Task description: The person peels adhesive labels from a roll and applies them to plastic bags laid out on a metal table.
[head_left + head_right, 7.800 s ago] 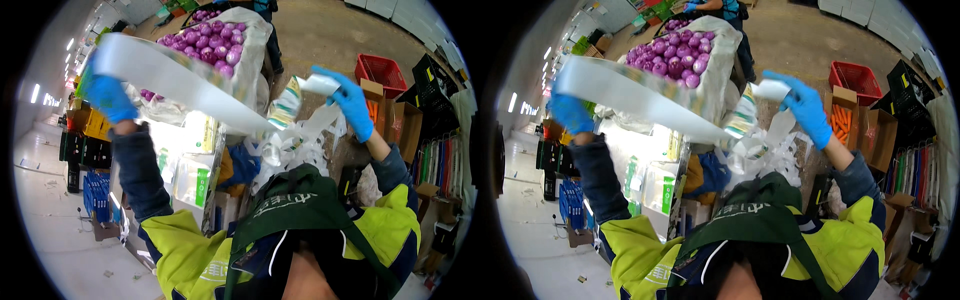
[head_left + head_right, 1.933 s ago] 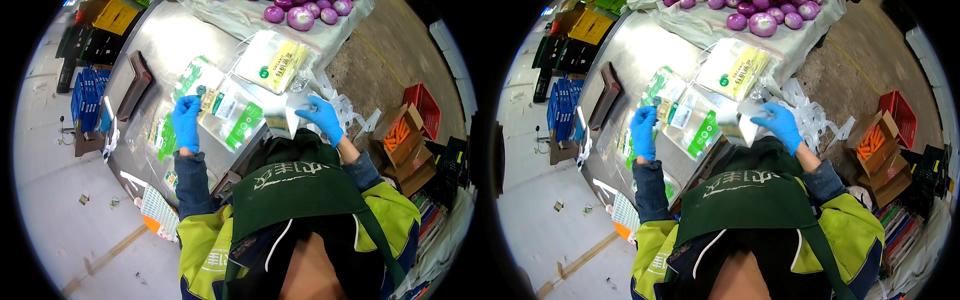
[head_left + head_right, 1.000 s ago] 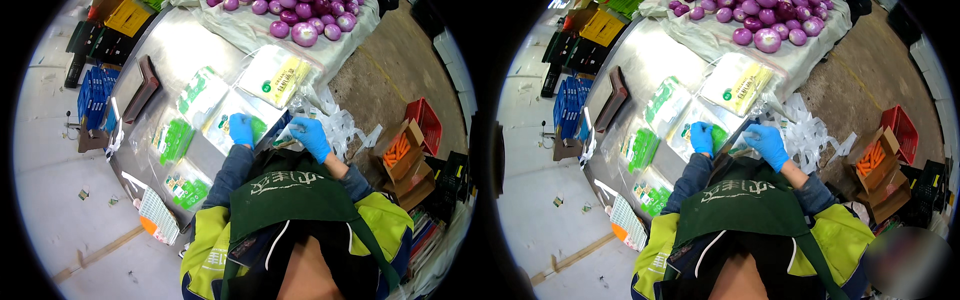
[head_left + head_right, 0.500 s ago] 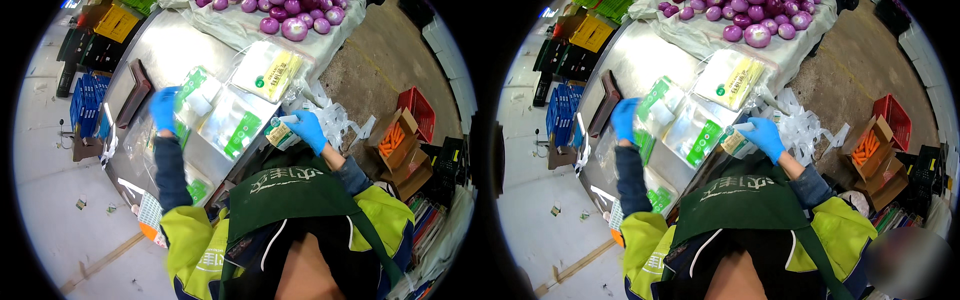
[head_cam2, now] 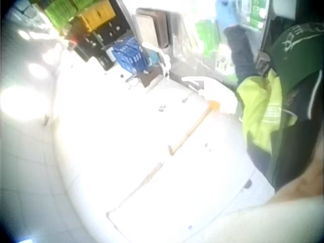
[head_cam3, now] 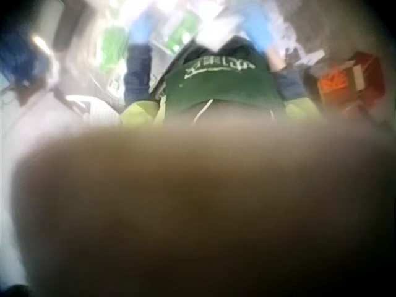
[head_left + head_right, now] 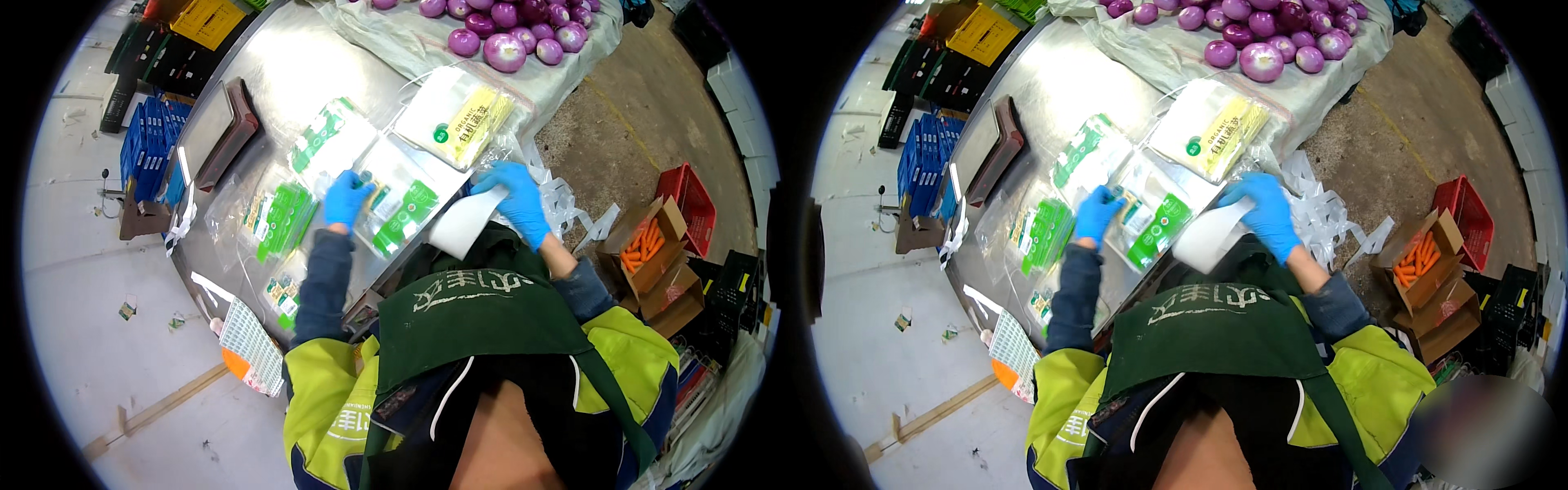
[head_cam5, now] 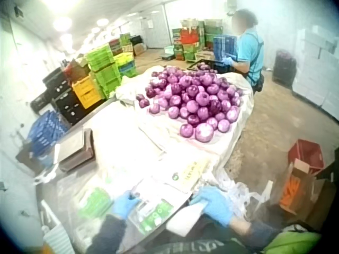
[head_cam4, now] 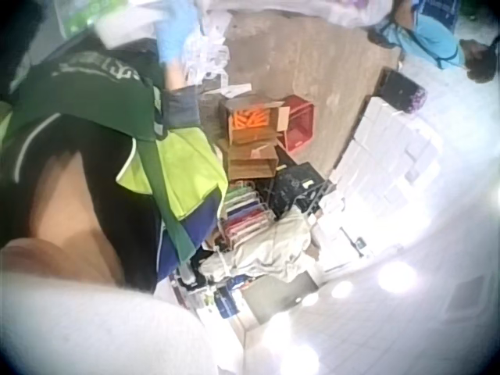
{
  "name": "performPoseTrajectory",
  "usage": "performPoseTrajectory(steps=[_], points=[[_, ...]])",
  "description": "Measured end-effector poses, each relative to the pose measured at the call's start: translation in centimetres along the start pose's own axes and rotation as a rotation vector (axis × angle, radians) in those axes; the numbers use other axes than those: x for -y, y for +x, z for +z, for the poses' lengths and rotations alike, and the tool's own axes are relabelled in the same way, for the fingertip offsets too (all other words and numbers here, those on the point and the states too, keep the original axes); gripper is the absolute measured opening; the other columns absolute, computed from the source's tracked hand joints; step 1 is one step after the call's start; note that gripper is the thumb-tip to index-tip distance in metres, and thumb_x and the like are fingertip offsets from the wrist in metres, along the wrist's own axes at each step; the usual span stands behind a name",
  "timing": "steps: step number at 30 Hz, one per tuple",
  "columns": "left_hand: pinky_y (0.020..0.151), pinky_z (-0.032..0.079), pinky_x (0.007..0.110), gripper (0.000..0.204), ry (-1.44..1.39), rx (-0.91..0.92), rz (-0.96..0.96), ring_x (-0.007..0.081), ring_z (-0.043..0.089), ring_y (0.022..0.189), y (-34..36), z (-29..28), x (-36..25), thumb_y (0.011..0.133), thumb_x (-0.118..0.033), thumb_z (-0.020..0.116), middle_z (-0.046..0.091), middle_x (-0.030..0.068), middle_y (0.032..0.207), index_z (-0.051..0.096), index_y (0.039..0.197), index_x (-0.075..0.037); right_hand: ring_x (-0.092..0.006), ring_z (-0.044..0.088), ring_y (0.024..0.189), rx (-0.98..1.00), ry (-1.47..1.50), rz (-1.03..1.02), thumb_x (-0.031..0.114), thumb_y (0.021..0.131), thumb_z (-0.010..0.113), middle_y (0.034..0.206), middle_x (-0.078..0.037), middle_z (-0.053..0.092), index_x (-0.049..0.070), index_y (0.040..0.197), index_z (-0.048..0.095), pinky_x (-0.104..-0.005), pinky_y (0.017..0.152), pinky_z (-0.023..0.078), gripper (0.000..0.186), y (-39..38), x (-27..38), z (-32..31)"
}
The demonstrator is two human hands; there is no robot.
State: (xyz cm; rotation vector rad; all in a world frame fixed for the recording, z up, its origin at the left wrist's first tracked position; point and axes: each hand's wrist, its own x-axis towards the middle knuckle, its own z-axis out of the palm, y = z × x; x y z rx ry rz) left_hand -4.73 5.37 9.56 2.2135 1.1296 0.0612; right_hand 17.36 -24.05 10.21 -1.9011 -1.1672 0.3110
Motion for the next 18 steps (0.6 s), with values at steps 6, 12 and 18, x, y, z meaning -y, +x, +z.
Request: performPoseTrajectory(steps=[6,12,18], points=[[0.081,0.047,0.044,0.061,0.366,-0.505,0.3,0.0373,0.057,0.095,-0.3,5.5,-1.5,0.064,-0.032,0.086,0.058,0.0184,0.102,0.054,0.108,-0.004,-0.0259,0.066,0.094,0.044,0.475,0.169,-0.004,0.074,0.058,0.107,-0.011,0.07,0.012,0.104,0.073,-0.0321,0.086,0.052,0.038,-0.2,4.3,0.5],[0.081,0.046,0.041,0.042,0.048,-0.247,0.126,0.0327,0.058,0.093,-1.8,12.4,-3.6,0.071,-0.025,0.081,0.06,0.0171,0.102,0.059,0.1,-0.004,-0.0253,0.066,0.073,0.197,0.162,0.214,0.006,0.075,0.068,0.087,-0.008,0.07,0.01,0.093,0.072,-0.0338,0.07,0.053,0.019,-1.2,4.3,-0.6],[0.061,0.05,0.036,0.016,-0.231,0.234,0.006,0.0241,0.062,0.061,2.0,7.9,-2.2,0.075,-0.016,0.073,0.064,0.013,0.066,0.067,0.074,-0.001,-0.0224,0.064,0.081,-0.034,0.124,-0.049,0.014,0.077,0.073,0.086,-0.003,0.069,0.019,0.092,0.073,-0.0323,0.071,0.051,0.016,-1.6,2.6,1.2]])
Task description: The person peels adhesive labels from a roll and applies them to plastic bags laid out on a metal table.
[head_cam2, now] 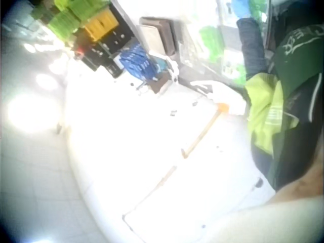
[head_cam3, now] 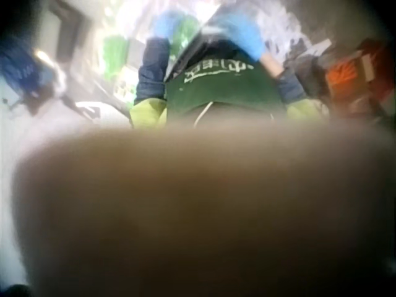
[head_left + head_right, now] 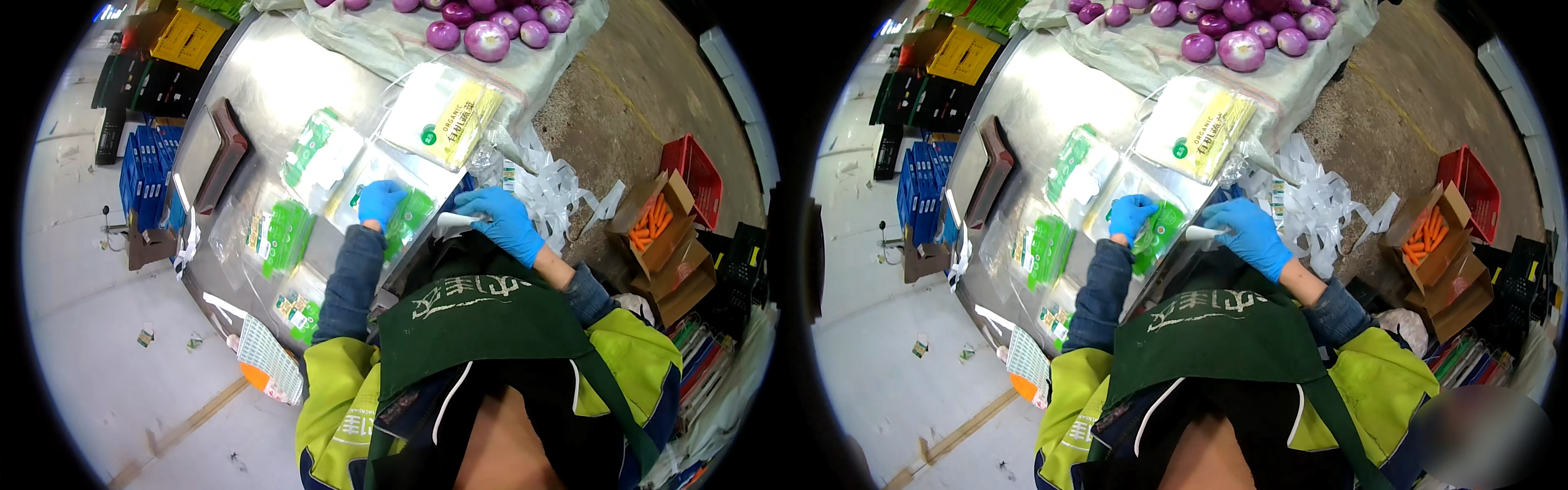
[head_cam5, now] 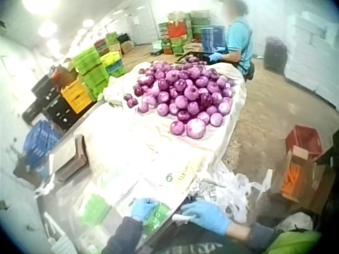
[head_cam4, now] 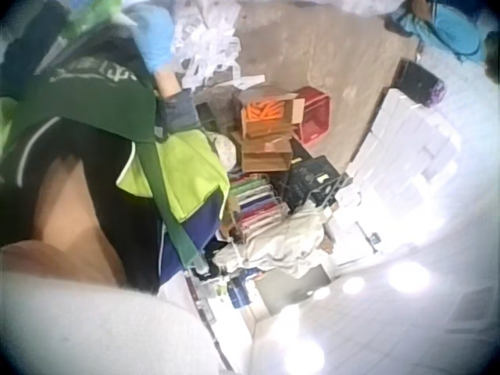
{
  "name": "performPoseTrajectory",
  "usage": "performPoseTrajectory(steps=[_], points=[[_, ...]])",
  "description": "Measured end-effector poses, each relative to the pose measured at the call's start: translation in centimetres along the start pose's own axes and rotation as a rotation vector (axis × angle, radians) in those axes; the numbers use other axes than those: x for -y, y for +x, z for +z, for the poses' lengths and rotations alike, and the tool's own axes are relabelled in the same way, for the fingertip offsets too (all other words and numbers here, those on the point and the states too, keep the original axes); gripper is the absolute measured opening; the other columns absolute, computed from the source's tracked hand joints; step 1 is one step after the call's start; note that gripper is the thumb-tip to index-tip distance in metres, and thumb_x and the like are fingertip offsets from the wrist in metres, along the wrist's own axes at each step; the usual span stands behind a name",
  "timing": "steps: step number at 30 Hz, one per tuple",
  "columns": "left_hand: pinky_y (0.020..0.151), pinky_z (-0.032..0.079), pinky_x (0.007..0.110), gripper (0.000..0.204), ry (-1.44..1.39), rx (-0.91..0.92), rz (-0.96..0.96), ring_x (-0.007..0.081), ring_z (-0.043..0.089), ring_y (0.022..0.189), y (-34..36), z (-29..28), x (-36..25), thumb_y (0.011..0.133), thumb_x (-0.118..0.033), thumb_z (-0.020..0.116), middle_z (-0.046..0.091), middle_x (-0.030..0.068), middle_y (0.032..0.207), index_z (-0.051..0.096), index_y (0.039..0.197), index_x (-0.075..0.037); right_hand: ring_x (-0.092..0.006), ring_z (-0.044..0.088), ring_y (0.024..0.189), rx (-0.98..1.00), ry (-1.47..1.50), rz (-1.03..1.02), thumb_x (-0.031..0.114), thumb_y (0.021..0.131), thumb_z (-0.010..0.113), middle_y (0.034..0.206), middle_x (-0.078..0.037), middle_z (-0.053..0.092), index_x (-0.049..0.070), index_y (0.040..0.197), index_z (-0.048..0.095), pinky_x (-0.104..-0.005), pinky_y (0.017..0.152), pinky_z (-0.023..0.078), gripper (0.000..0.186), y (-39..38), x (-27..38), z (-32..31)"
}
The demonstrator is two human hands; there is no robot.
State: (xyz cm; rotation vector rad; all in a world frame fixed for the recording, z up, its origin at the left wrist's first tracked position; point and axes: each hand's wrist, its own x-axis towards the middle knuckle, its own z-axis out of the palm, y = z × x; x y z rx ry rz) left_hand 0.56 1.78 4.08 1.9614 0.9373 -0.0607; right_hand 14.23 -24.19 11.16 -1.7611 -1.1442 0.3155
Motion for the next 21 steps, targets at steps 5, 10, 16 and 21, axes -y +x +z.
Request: performPoseTrajectory(steps=[5,10,16,21], points=[[0.071,0.052,0.033,0.014,0.488,-0.704,0.183,0.0271,0.065,0.073,3.2,-9.6,-1.7,0.08,-0.008,0.062,0.067,0.0125,0.077,0.07,0.091,-0.005,-0.022,0.06,0.08,0.123,0.051,0.232,0.008,0.074,0.073,0.085,-0.001,0.067,0.023,0.098,0.075,-0.0337,0.074,0.049,0.028,-0.2,1.7,-1.1],[0.085,0.049,0.03,0.028,-0.14,-0.614,0.634,0.0159,0.059,0.088,-2.9,-8.3,-9.8,0.087,0.0,0.057,0.063,0.0051,0.107,0.06,0.114,-0.002,-0.0201,0.057,0.08,-0.112,0.211,0.245,0.004,0.073,0.072,0.083,-0.001,0.066,0.016,0.095,0.076,-0.0329,0.076,0.047,0.026,-0.3,0.8,-2.3],[0.093,0.048,0.029,0.04,-0.565,0.455,0.205,0.015,0.06,0.106,-9.9,3.0,-11.0,0.085,-0.005,0.069,0.066,0.0107,0.117,0.061,0.124,0.002,-0.0261,0.055,0.112,-0.185,0.142,0.153,0.002,0.072,0.072,0.113,-0.009,0.065,0.014,0.108,0.072,-0.0348,0.096,0.045,0.038,1.7,3.5,-5.3],[0.078,0.053,0.025,0.029,-0.765,0.544,0.076,0.0105,0.065,0.087,-10.1,1.3,-10.7,0.092,-0.009,0.063,0.071,0.0084,0.103,0.064,0.117,0.004,-0.0289,0.057,0.117,0.058,-0.023,-0.023,0.005,0.084,0.065,0.125,-0.007,0.064,0.016,0.133,0.058,-0.0364,0.102,0.043,0.05,2.7,7.3,-5.4]])
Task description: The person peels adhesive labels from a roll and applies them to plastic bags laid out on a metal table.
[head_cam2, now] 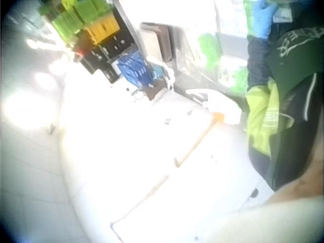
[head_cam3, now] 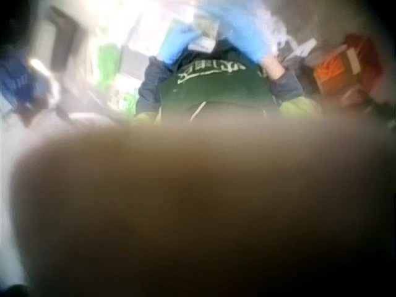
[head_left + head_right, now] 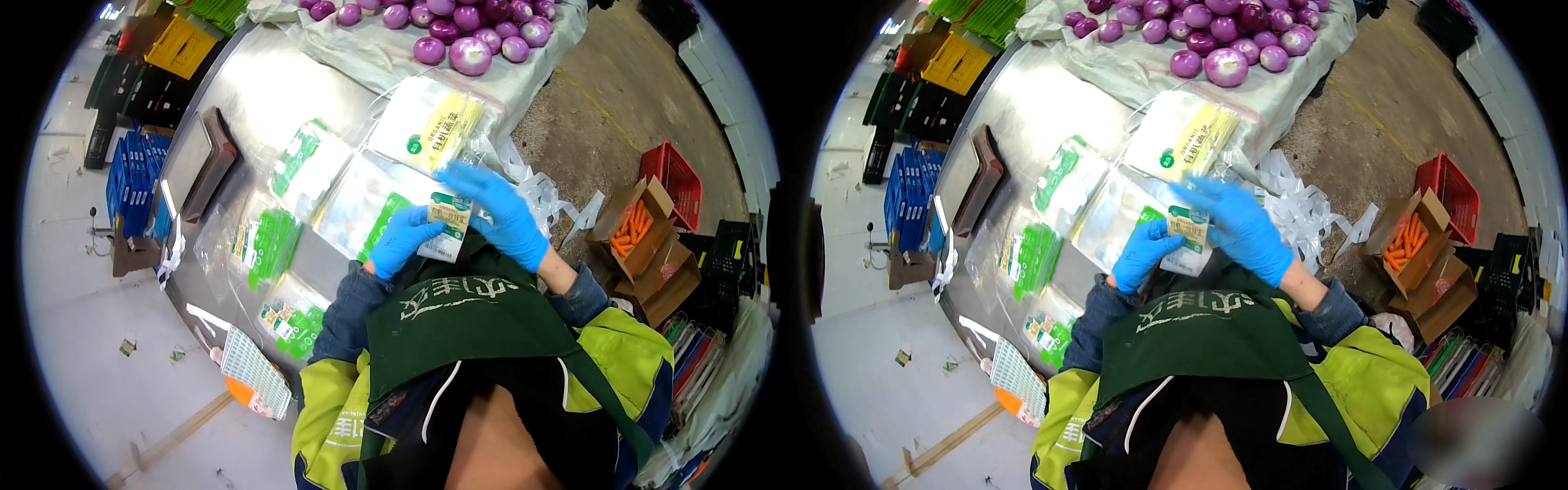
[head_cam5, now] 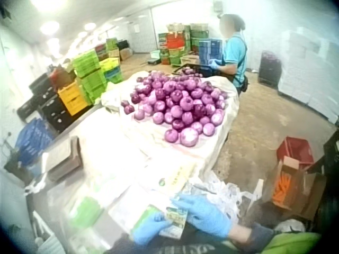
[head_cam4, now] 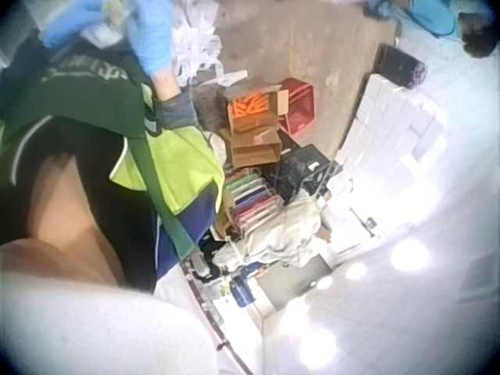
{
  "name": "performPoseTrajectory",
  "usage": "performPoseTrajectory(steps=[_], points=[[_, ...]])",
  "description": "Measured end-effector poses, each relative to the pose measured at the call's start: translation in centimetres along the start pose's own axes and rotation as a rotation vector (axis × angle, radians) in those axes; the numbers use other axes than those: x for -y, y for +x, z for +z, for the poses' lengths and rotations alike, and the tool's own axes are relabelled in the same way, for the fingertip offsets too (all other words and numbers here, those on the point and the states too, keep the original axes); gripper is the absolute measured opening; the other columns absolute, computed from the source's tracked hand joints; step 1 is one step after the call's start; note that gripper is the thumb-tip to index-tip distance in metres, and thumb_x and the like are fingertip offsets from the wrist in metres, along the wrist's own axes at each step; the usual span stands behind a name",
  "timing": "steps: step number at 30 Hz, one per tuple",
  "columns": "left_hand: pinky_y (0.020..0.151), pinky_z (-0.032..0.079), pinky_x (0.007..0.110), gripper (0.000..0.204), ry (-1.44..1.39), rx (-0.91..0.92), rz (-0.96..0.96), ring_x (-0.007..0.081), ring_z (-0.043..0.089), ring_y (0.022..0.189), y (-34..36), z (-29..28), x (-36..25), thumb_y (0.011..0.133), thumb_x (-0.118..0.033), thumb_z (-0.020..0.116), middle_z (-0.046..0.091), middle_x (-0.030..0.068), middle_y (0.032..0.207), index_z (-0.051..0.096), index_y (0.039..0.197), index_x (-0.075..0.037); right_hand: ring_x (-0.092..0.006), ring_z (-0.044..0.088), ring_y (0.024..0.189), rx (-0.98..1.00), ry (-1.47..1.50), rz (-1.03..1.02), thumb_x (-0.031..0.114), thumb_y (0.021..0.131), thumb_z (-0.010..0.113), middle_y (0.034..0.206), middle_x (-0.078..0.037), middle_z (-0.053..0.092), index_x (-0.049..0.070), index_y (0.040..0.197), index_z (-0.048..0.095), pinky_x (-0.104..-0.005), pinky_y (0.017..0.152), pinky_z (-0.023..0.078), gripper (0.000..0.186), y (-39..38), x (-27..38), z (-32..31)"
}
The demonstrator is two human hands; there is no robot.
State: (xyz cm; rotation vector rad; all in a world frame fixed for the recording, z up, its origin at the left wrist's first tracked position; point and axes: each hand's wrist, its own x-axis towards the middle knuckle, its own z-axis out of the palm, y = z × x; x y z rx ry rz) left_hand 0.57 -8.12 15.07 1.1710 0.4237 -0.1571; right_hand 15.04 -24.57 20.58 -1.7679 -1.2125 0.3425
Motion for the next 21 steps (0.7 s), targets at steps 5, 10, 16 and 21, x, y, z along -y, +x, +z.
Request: performPoseTrajectory(steps=[5,10,16,21], points=[[0.075,0.048,0.021,0.019,0.536,-0.247,-0.072,0.0069,0.06,0.079,-2.1,0.7,-2.8,0.086,-0.007,0.069,0.068,0.0023,0.085,0.068,0.103,0.001,-0.0182,0.063,0.107,0.178,0.39,0.326,0.004,0.088,0.062,0.118,-0.009,0.067,0.012,0.137,0.054,-0.0288,0.093,0.049,0.05,-1.1,-1.4,1.5],[0.075,0.047,0.025,0.023,0.377,-0.332,0.276,0.0092,0.055,0.079,-3.4,2.9,-2.0,0.079,-0.004,0.072,0.063,0.0006,0.085,0.068,0.102,-0.001,-0.0165,0.065,0.102,0.263,0.331,0.338,0.009,0.084,0.07,0.115,-0.008,0.068,0.012,0.136,0.054,-0.0283,0.09,0.051,0.054,-0.9,-0.9,1.3],[0.076,0.049,0.025,0.018,0.512,-0.496,0.36,0.0104,0.059,0.081,-4.1,1.3,-1.5,0.08,-0.002,0.071,0.066,0.0021,0.088,0.067,0.098,0.0,-0.0188,0.069,0.086,0.304,0.169,0.283,0.015,0.084,0.073,0.1,-0.014,0.071,0.011,0.128,0.06,-0.0304,0.079,0.053,0.046,-0.6,-1.6,2.1],[0.065,0.044,0.023,0.004,-0.048,-0.912,0.487,0.0075,0.054,0.07,-4.5,-5.4,-3.3,0.087,-0.006,0.066,0.062,0.0003,0.078,0.063,0.084,-0.005,-0.0239,0.068,0.073,0.141,0.083,0.324,0.02,0.083,0.073,0.094,-0.015,0.071,0.007,0.119,0.065,-0.0331,0.069,0.053,0.039,-3.4,-7.5,4.1]])
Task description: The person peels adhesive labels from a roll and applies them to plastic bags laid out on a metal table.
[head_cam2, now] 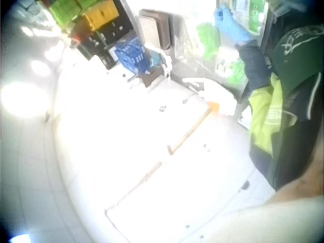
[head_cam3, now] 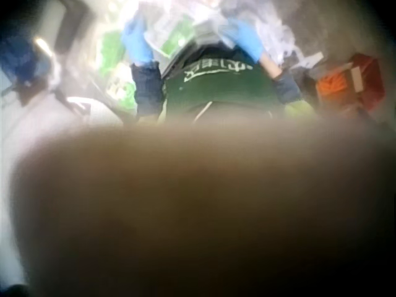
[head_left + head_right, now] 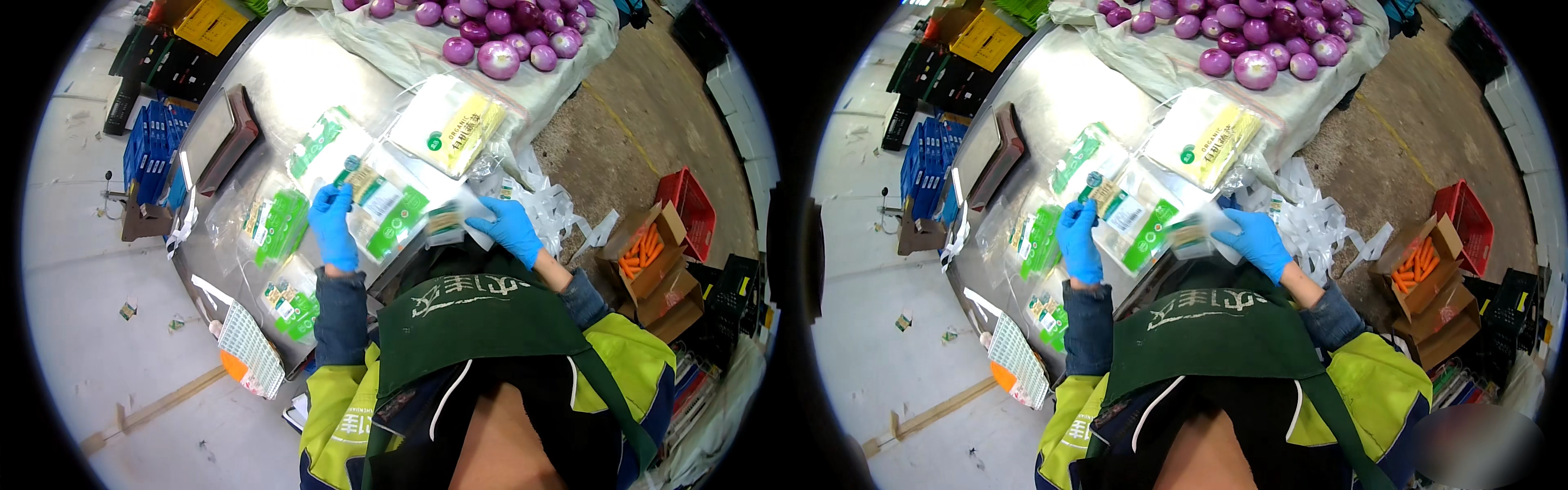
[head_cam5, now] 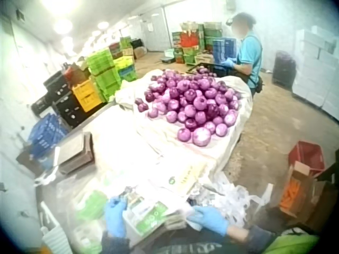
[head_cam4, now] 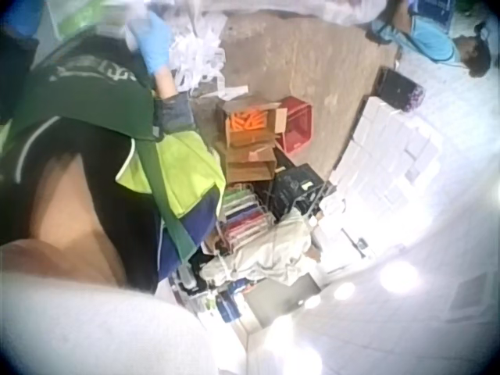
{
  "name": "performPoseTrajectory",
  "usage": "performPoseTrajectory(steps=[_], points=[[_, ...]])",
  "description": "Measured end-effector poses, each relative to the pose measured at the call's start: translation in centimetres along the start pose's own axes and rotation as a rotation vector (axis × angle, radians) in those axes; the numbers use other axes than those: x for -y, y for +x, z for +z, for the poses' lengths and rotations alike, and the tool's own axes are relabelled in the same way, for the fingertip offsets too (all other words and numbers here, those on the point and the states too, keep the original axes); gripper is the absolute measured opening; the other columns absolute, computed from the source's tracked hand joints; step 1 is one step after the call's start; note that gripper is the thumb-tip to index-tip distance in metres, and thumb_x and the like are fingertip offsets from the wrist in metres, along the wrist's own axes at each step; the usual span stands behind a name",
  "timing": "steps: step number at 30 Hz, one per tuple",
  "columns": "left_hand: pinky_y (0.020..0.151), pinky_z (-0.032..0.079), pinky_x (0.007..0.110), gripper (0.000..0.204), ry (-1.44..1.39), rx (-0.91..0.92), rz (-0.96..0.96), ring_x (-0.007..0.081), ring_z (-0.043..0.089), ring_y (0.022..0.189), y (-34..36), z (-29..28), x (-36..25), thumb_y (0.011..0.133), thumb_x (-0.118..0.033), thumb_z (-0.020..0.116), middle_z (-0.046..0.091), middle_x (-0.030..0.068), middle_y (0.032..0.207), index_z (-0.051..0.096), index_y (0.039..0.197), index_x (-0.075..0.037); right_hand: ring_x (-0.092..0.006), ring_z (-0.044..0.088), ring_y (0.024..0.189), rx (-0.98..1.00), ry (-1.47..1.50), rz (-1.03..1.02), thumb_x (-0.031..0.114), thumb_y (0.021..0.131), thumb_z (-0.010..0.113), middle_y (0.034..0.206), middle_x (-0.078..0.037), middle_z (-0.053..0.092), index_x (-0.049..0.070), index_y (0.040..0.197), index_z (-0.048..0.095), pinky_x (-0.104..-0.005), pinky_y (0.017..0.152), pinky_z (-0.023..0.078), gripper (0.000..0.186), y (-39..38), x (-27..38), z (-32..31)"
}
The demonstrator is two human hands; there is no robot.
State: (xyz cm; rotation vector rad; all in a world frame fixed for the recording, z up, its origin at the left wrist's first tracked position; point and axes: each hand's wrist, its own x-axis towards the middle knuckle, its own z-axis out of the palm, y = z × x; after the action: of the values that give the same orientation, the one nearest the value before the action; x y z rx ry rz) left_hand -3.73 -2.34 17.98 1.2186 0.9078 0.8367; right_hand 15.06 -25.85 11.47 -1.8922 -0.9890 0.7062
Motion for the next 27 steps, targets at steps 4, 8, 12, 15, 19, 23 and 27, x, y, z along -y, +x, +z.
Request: performPoseTrajectory(steps=[4,8,12,15,19,23,27], points=[[0.065,0.043,0.029,0.019,0.457,-0.168,0.004,0.0136,0.051,0.068,3.8,-4.0,11.6,0.083,-0.016,0.073,0.059,0.0021,0.073,0.06,0.08,-0.004,-0.0248,0.066,0.095,0.072,0.008,-0.077,0.013,0.084,0.07,0.115,-0.012,0.066,0.005,0.117,0.065,-0.0321,0.084,0.051,0.034,0.0,1.3,0.4],[0.091,0.044,0.044,0.064,1.302,-0.168,0.357,0.0357,0.054,0.104,3.3,-3.5,15.0,0.068,-0.03,0.084,0.056,0.0192,0.109,0.054,0.116,0.001,-0.0224,0.063,0.106,0.049,0.265,-0.231,-0.006,0.083,0.057,0.123,-0.01,0.064,0.007,0.122,0.063,-0.0313,0.096,0.047,0.042,-0.5,2.8,1.1],[0.094,0.042,0.044,0.073,1.064,-0.093,0.426,0.0373,0.051,0.107,2.4,-0.3,12.7,0.064,-0.029,0.086,0.053,0.02,0.113,0.05,0.12,0.001,-0.0183,0.067,0.092,0.119,0.232,0.002,-0.011,0.078,0.049,0.107,-0.01,0.072,0.007,0.114,0.07,-0.0282,0.086,0.053,0.045,-1.6,4.1,0.3],[0.089,0.044,0.044,0.061,1.052,0.014,0.378,0.0349,0.054,0.101,0.7,3.1,15.8,0.064,-0.027,0.085,0.054,0.0167,0.106,0.055,0.11,0.0,-0.0224,0.067,0.077,0.083,0.204,0.019,-0.003,0.078,0.054,0.096,-0.009,0.072,0.01,0.098,0.074,-0.0311,0.07,0.054,0.031,-1.5,4.1,-0.1],[0.079,0.047,0.042,0.046,0.981,0.162,0.047,0.0312,0.057,0.093,3.2,2.0,18.5,0.067,-0.026,0.084,0.053,0.0149,0.098,0.058,0.097,-0.003,-0.0262,0.065,0.082,-0.071,-0.129,-0.309,0.002,0.076,0.06,0.111,-0.008,0.069,0.009,0.091,0.072,-0.0342,0.068,0.051,0.02,-0.9,1.4,-0.3],[0.072,0.047,0.038,0.039,0.956,0.25,0.107,0.0296,0.058,0.083,2.5,3.0,13.8,0.069,-0.024,0.083,0.054,0.0132,0.09,0.058,0.09,-0.002,-0.0266,0.066,0.095,-0.029,0.173,-0.268,0.004,0.081,0.063,0.118,-0.011,0.066,0.006,0.095,0.071,-0.0329,0.079,0.052,0.016,-0.6,2.1,0.0],[0.078,0.046,0.039,0.034,1.032,0.118,0.317,0.0313,0.056,0.084,1.0,4.0,16.0,0.072,-0.021,0.08,0.053,0.0126,0.091,0.057,0.09,-0.004,-0.0153,0.065,0.092,-0.004,0.376,-0.089,0.001,0.085,0.059,0.105,-0.01,0.071,0.007,0.105,0.07,-0.0274,0.082,0.051,0.024,-0.5,2.8,0.2]])
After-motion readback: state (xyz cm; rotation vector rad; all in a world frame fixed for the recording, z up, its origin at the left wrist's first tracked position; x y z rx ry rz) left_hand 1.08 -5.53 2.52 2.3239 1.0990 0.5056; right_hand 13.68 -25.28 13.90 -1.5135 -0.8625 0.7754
